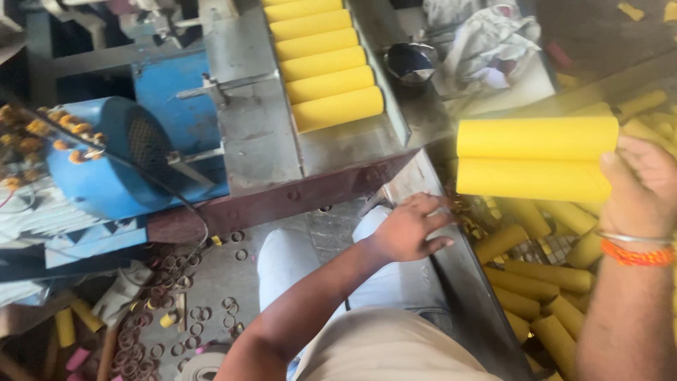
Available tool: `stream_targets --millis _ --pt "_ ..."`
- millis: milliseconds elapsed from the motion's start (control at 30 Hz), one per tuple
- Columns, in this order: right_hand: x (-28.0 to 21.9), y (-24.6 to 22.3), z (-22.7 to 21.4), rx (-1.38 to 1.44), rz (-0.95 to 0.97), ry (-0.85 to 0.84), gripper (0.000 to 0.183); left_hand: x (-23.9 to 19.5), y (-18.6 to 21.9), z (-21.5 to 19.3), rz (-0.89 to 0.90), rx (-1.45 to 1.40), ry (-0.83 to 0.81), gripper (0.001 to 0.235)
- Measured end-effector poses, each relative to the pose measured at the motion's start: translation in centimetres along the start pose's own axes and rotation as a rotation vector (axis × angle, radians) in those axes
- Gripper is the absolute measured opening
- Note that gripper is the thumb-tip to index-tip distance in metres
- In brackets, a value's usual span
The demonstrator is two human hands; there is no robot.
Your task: The person repeatedly picks up yellow cylindrical objects from a wire basket and places them onto a conveyor belt. The person handles the cylinders one at a time, moving them from the basket to the belt in a continuous loop.
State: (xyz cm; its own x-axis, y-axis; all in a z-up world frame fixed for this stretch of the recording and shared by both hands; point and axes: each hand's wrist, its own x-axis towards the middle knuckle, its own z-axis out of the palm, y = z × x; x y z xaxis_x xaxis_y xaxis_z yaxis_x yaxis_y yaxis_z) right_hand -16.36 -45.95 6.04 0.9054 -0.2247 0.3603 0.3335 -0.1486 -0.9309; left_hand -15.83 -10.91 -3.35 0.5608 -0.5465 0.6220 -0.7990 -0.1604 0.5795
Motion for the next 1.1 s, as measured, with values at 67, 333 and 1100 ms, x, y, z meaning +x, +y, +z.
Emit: stream_targets --millis 67,333,1100 --pt "1.1 0.4 3.3 0.117 0.018 0.030 0.027 -1.4 0.1 -2.6 -0.065 0.001 0.069 0.032" --pt "5.7 3.9 16.7 0.231 0.123 -0.093 0.028 -1.7 -1.9 -11.9 -0.250 0.376 0.389 0.064" --pt "-4.5 12.0 -2.4 -0.831 0.291 0.021 0.021 5.1 -10.1 -12.4 -0.455 0.749 -0.278 0.099"
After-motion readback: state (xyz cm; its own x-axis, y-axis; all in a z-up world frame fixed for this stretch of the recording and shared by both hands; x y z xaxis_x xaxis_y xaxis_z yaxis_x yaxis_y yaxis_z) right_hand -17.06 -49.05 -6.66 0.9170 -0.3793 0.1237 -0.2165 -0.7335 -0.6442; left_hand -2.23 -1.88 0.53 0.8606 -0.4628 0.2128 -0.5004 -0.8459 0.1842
